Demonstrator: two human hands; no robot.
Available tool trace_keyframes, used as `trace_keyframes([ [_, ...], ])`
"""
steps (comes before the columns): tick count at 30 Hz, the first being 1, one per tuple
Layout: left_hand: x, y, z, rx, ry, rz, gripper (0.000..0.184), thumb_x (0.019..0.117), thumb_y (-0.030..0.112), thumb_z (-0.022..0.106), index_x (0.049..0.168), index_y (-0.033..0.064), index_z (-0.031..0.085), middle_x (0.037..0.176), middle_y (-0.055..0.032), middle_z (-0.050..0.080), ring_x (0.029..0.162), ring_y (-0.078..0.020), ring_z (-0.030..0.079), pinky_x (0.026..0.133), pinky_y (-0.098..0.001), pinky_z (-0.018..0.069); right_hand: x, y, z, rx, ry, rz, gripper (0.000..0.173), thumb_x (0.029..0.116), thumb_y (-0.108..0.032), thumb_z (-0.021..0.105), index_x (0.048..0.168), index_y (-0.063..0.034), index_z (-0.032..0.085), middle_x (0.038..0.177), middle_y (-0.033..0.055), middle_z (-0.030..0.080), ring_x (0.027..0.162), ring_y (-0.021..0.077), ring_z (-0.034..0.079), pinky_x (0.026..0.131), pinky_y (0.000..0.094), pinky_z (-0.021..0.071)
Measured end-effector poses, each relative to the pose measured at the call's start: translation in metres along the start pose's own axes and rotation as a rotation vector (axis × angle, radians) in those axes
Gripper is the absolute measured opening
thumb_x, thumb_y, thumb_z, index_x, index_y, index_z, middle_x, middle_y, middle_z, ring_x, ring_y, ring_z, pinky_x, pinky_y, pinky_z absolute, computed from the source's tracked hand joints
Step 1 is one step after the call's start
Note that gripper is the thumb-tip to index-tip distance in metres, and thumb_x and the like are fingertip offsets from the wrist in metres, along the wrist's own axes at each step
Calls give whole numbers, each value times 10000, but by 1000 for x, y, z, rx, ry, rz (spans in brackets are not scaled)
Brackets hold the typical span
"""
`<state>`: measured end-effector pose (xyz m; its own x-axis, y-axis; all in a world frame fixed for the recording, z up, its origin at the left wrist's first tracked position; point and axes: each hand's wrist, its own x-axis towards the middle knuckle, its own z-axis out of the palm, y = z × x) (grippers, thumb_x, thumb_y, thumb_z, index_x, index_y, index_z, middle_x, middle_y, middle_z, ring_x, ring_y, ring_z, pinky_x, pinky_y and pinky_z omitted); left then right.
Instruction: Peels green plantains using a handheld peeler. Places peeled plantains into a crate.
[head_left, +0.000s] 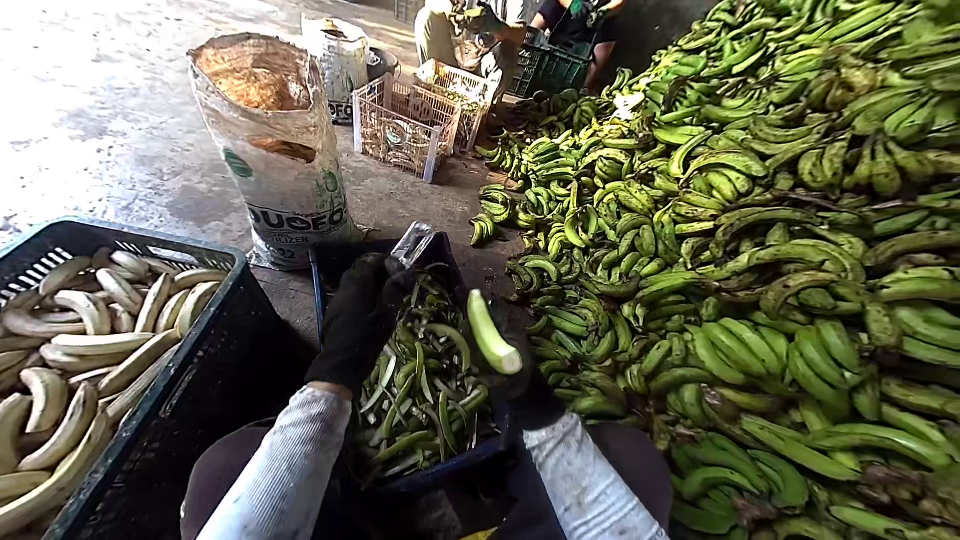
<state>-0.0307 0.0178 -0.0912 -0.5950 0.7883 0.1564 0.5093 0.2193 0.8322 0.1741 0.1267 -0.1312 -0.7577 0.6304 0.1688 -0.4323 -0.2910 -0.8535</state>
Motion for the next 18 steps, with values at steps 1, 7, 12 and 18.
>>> trace_keyframes([
  [1,-7,9,-3,-50,-37,28,445,1021,522,535,1307,190,615,1109,-88,665,971,-250,657,822,-549,548,7,-3,-4,-18,87,-37,297,1064,-286,477,1206,-67,620,821,56,673,613,86,639,535,232,568],
  [7,-52,35,30,-217,-347,215,498,1023,506,508,1384,181,614,1235,-28,670,1098,-121,644,947,-389,551,41,-43,9,-388,566,-353,416,1062,-396,432,1390,-168,547,1020,-1,659,805,83,644,695,283,577],
  [12,-32,24,30,2,-245,243,542,1016,531,504,1415,181,609,1237,-82,685,1136,-237,648,964,-512,530,36,-34,5,-314,278,-196,368,1067,-398,431,1330,-175,559,965,3,659,791,96,641,696,299,573],
  [18,7,16,7,32,-49,66,491,1016,509,551,1373,178,615,1213,-118,670,1093,-290,652,928,-564,524,16,-46,17,-244,-11,147,360,1091,-273,348,1296,-67,561,944,48,689,767,106,672,675,265,594],
])
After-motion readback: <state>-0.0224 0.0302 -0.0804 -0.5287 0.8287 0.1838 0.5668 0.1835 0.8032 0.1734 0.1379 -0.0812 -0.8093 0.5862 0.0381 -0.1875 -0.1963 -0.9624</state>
